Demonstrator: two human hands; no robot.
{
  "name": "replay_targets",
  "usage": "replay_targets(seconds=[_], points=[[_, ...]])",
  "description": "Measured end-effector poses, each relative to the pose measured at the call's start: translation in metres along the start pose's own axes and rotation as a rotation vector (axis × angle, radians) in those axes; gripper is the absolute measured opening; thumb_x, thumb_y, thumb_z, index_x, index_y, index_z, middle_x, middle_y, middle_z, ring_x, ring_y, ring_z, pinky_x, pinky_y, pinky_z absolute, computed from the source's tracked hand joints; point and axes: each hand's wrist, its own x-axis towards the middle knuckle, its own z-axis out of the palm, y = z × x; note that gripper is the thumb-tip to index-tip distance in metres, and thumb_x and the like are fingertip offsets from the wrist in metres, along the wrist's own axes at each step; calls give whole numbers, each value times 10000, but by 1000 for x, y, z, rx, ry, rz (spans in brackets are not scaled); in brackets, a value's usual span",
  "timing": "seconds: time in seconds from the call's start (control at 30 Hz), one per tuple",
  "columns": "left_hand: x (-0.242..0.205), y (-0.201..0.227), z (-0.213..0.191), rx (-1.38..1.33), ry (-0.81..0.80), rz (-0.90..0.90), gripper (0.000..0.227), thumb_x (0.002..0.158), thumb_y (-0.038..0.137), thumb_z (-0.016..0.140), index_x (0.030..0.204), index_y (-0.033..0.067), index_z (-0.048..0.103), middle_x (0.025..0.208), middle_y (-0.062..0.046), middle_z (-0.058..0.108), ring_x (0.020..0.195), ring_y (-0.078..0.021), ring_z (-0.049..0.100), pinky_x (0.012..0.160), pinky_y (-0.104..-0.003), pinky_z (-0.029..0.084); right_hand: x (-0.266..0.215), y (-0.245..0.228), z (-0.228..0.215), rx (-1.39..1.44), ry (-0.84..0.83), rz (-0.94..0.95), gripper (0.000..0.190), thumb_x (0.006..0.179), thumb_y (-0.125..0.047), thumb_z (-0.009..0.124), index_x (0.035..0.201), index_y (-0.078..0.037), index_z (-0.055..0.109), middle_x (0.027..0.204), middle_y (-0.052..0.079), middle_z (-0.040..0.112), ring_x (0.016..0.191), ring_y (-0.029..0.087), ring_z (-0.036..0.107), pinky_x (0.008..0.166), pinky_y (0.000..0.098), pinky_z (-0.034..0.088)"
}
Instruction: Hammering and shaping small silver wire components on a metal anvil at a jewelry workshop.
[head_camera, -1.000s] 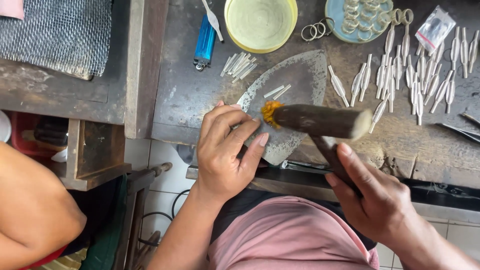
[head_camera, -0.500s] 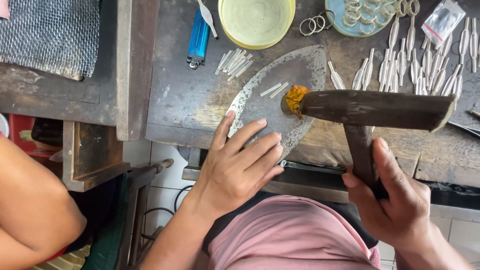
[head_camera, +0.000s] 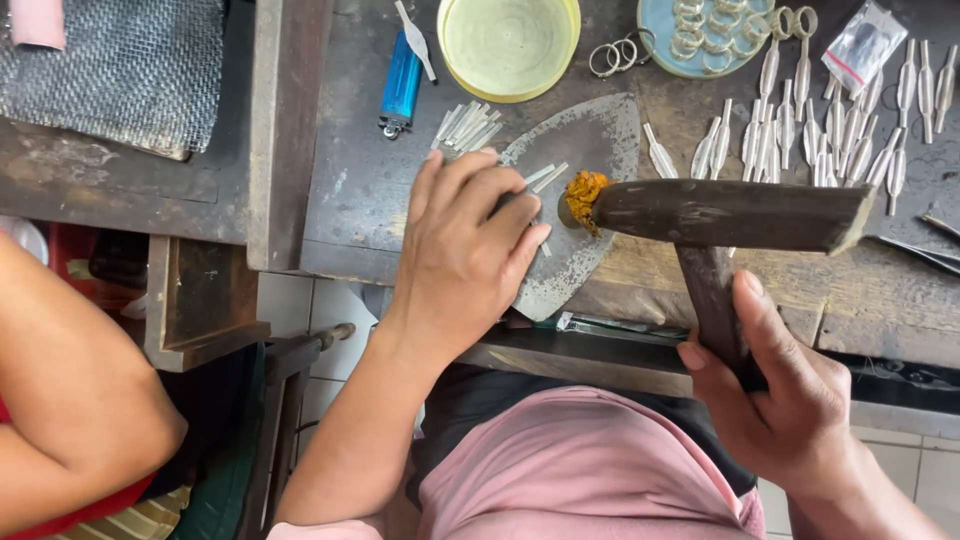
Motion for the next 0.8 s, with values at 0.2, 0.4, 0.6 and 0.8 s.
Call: replay_targets(seconds=[0.2,0.4,0.6,0.8], points=[[-13,16,1,-1,77,-53,187,871,245,538,897,69,596,907,-91,546,962,-292,509,977,-503,227,-5,6,-2,-57,-9,17,548,797,-32,648,1263,113,400,799,119,629,597,102,539,609,242,449],[-25,13,4,-17,101,-55,173,872,224,548,895,60,597,993,-62,586,992,-304,524,987,-526,206,14,-6,8,-71,-75,-64,500,786,-35,652,1217,107,443,1164,270,556,718,187,617,601,276,479],[-28,10,5,-157,225,-88,116,841,148,574,816,40,605,839,-78,541,876,-287,543,990,-486,272,29,-20,8,-107,-126,-87,458,821,-61,631,1226,61,454,925,176,623,610,166,557,548,276,445],[-27,10,0,-273,312,-87,73,806,61,588,751,14,599,778,-98,537,774,-264,533,978,-459,318,31,-21,13,-67,-271,-141,536,861,-43,539,1333,-16,288,799,107,523,574,219,463,508,324,401]])
